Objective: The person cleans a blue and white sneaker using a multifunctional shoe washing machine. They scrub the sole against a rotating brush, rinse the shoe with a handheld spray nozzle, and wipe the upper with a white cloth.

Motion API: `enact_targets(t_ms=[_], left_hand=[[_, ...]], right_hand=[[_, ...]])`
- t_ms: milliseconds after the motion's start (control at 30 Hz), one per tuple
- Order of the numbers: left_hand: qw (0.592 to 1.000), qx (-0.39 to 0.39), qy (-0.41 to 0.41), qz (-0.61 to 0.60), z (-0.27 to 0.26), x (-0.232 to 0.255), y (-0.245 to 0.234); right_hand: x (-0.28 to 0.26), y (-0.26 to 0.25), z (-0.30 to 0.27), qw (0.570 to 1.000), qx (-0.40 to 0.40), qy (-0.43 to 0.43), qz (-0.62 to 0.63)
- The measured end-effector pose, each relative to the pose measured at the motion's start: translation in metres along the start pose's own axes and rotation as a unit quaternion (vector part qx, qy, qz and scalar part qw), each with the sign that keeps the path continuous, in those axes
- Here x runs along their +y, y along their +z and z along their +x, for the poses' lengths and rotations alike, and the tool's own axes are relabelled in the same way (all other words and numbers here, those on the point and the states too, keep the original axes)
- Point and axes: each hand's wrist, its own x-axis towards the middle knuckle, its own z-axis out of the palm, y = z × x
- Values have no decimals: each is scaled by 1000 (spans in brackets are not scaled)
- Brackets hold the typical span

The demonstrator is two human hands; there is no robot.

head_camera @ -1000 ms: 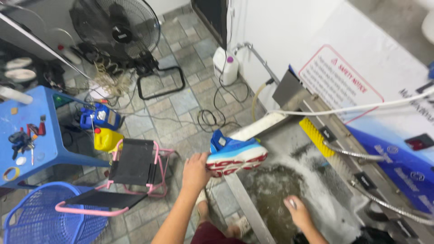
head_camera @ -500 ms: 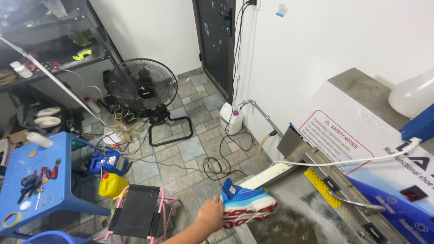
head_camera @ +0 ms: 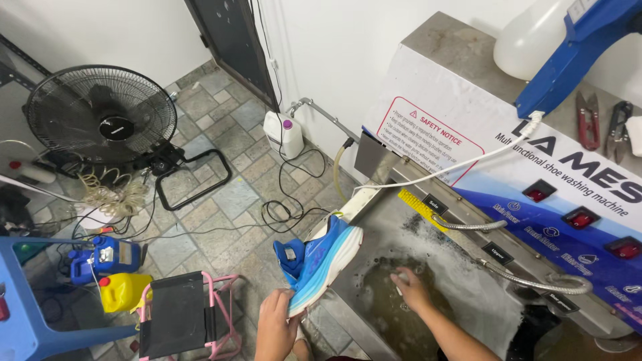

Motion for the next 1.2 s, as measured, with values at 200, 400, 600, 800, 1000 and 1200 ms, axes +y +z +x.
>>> enact_targets(t_ms=[200, 400, 600, 800, 1000, 1200], left_hand=[[992, -14, -103, 71, -8, -19, 10], [977, -66, -187, 82, 20, 12, -7], [988, -15, -118, 94, 30, 26, -1], [985, -23, -113, 128, 27, 37, 1], [979, -31, -113, 167, 26, 49, 7], [975, -47, -111, 187, 24, 52, 10]], right_hand=[[26, 12, -27, 970, -24, 232, -74], [19, 43, -14, 949, -194, 249, -5], [-32, 43, 46, 979, -102, 56, 166], [-124, 10, 48, 940, -54, -296, 161], [-227, -3, -1, 878, 30, -474, -56], [-221, 10, -63, 834, 33, -540, -104]])
